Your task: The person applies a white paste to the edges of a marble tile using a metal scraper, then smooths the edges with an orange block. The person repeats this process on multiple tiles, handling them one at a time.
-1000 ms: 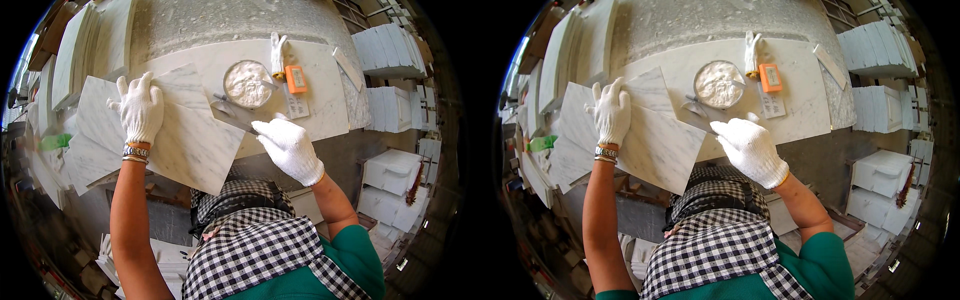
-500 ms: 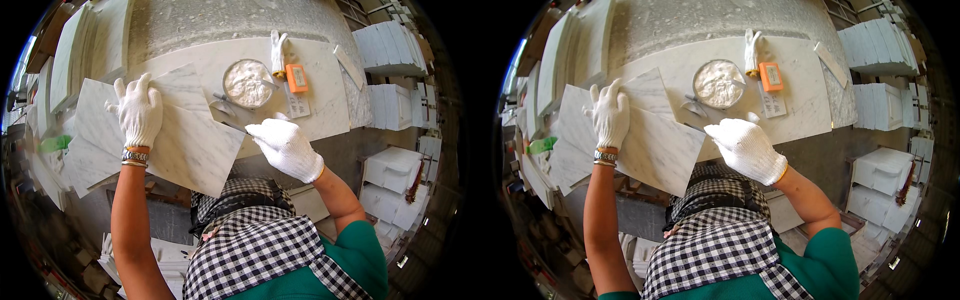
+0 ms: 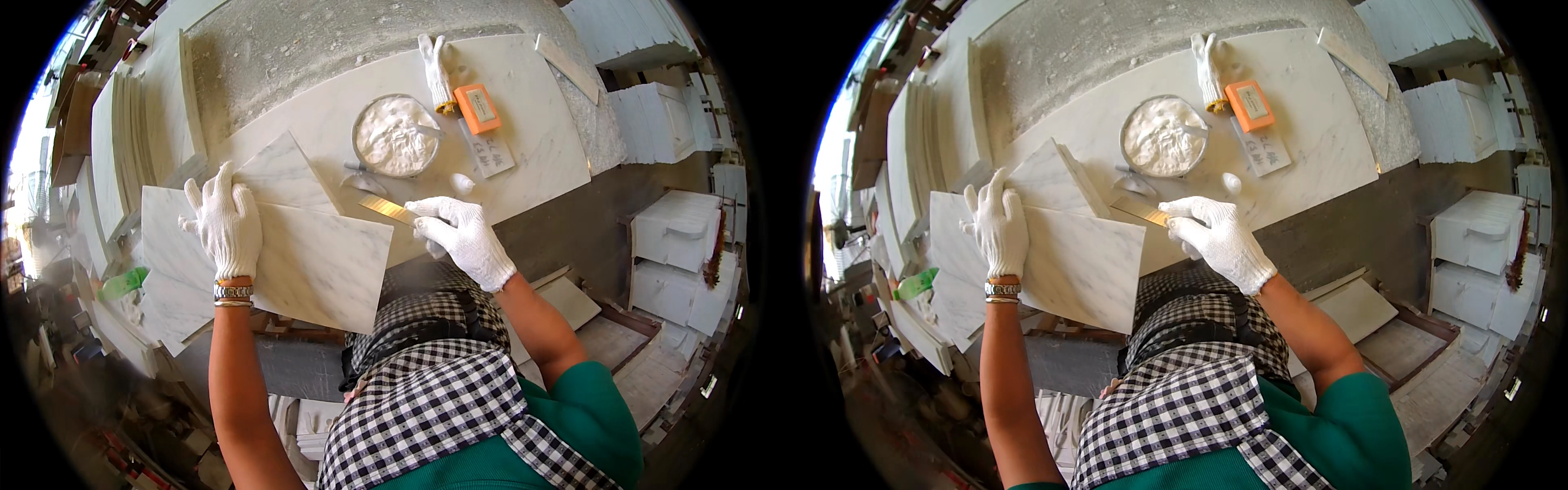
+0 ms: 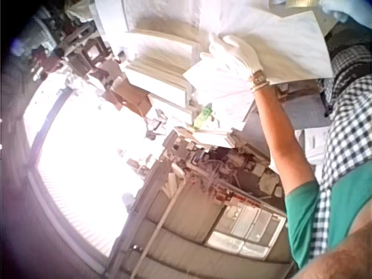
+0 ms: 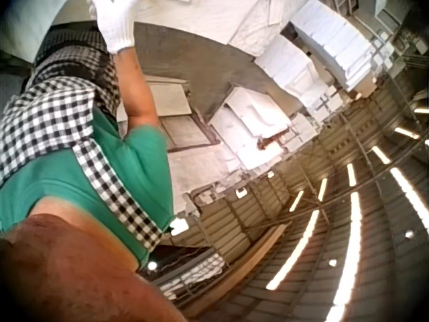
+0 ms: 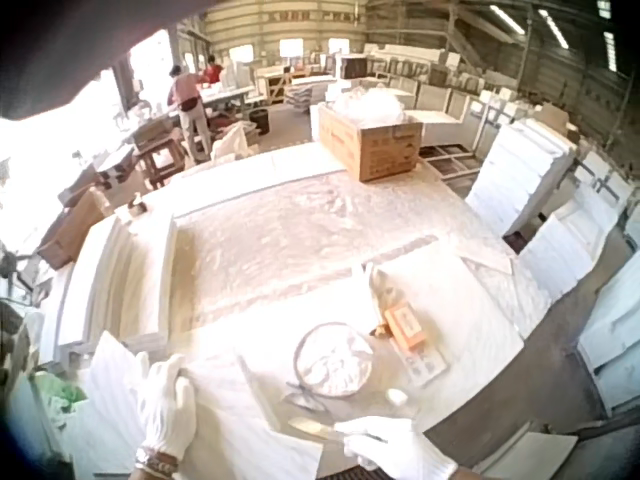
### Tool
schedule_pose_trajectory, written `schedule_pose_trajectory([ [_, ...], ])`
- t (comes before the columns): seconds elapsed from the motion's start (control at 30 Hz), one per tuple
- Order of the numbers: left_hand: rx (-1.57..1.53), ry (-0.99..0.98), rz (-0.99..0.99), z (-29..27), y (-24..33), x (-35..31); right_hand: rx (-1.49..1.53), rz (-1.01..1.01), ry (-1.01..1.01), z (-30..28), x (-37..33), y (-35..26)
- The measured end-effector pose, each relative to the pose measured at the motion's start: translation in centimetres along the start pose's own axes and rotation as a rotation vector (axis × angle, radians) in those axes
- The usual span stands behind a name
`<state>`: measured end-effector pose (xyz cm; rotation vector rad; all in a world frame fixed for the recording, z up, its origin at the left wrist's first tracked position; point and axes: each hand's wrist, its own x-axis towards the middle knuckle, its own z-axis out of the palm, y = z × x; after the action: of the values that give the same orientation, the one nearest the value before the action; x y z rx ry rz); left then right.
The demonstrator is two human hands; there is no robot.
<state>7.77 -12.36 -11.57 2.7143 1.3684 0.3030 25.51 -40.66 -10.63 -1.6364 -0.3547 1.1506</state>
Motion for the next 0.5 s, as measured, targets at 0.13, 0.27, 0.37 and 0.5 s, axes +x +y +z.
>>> schedule_pose_trajectory([
  [0.13, -0.01, -0.053, 0.002, -0.2, 0.1, 0.0, 0.362, 0.083, -0.182, 1.1, 3.1, 1.5],
  [0.27, -0.047, -0.085, -0.006, -0.5, 0.2, 0.1, 0.373, 0.027, -0.317, 2.5, 5.9, 3.0],
  [0.37, -0.045, -0.109, -0.008, -0.6, 0.0, 0.1, 0.354, 0.032, -0.405, 2.6, 6.6, 2.4],
  [0.5, -0.092, -0.143, -0.03, -0.7, 0.4, 0.2, 0.358, -0.028, -0.445, 2.1, 6.7, 2.1],
])
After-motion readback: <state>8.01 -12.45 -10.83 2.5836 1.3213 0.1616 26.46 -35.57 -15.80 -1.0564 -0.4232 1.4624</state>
